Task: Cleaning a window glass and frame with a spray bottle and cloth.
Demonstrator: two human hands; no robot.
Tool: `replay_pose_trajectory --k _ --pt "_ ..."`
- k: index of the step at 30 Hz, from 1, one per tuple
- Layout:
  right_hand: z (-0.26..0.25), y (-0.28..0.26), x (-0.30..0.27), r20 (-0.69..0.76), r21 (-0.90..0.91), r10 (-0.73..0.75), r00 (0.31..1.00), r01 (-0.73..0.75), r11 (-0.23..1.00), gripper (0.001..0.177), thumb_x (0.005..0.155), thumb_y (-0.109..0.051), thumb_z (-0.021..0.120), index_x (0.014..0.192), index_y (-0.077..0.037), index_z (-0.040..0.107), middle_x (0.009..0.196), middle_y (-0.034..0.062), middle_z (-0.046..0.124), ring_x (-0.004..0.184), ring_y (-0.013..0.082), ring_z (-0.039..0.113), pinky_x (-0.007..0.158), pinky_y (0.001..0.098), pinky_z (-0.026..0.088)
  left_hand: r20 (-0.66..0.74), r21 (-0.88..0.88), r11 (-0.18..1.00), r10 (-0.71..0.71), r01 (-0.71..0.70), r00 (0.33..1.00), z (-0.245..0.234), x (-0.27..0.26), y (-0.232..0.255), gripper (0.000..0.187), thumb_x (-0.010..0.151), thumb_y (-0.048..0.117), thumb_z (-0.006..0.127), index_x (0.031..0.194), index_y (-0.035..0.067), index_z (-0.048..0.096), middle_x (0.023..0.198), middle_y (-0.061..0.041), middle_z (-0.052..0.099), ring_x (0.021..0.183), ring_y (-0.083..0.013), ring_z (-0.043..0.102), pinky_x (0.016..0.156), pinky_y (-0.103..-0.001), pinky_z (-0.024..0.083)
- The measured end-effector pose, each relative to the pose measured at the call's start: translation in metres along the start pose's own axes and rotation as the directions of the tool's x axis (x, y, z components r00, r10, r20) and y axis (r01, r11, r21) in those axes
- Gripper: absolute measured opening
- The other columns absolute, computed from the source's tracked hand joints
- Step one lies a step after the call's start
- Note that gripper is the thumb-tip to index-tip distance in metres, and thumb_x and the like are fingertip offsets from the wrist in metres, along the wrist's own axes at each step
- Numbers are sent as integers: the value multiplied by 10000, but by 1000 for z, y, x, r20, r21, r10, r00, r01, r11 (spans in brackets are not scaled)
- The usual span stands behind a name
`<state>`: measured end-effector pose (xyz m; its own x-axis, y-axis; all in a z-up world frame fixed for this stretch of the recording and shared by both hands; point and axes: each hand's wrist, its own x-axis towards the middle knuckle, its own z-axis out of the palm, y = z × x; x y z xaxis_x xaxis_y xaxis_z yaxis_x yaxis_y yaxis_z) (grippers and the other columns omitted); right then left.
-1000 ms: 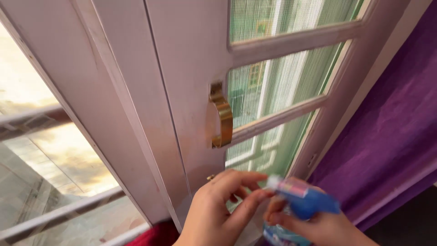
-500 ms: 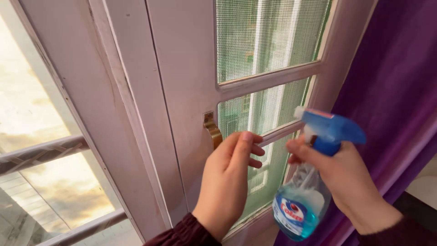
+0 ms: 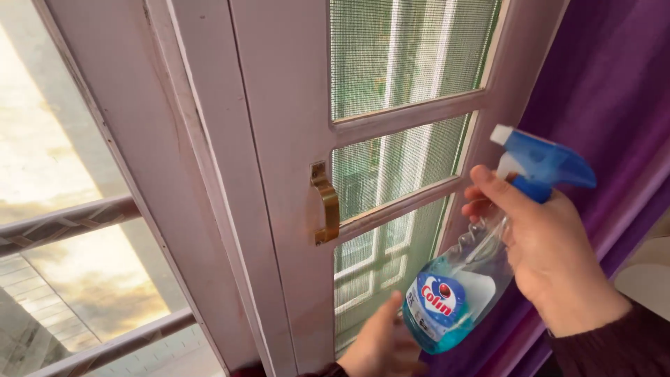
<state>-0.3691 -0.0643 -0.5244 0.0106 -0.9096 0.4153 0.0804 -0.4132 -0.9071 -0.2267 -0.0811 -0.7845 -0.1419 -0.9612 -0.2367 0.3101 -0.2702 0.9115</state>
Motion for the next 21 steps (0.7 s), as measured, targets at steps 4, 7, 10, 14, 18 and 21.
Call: replay_pose_trajectory --k 4,7,10,14,18,21 --pt "10 -8 -8 32 50 48 998 -50 997 120 907 -182 742 898 -79 680 947 20 731 844 139 653 784 317 513 397 -433 842 -143 322 907 37 -32 18 702 992 639 334 1452 173 589 1304 -137 667 1110 -375 621 975 -498 483" --pt "10 -2 -7 88 4 32 996 -32 999 103 915 -149 735 907 -58 685 988 39 716 851 149 633 787 319 491 456 -608 759 97 231 884 45 24 -35 662 1049 533 410 1490 64 560 1284 -144 708 1089 -338 685 988 -501 530" --pt "12 -3 -8 126 -18 3 992 0 1000 97 907 -124 722 902 -35 686 1091 56 715 856 153 636 782 323 501 202 -778 626 177 48 963 46 84 -77 510 1049 290 505 1503 65 562 1374 -132 738 1220 -295 716 1100 -466 548" --pt "10 0 -4 131 -7 -18 991 19 1000 85 887 -108 715 915 -35 681 1187 59 720 855 150 649 773 316 517 254 -795 599 193 91 948 38 92 -76 506 1020 245 529 1484 44 547 1324 -164 728 1187 -301 708 1064 -454 553" --pt "12 -2 -2 160 0 -21 987 21 1000 97 871 -78 723 950 -28 700 1170 92 721 847 159 645 764 319 520 171 -830 556 181 43 968 39 99 -77 515 986 179 561 1481 41 542 1278 -179 752 1133 -315 743 1042 -478 571" --pt "16 -7 -2 178 -11 -27 984 30 999 105 859 -72 728 951 -24 711 1137 102 718 863 163 654 771 335 537 151 -854 519 178 38 972 36 100 -74 491 972 139 551 1453 43 558 1231 -197 763 1078 -326 761 1020 -478 585"
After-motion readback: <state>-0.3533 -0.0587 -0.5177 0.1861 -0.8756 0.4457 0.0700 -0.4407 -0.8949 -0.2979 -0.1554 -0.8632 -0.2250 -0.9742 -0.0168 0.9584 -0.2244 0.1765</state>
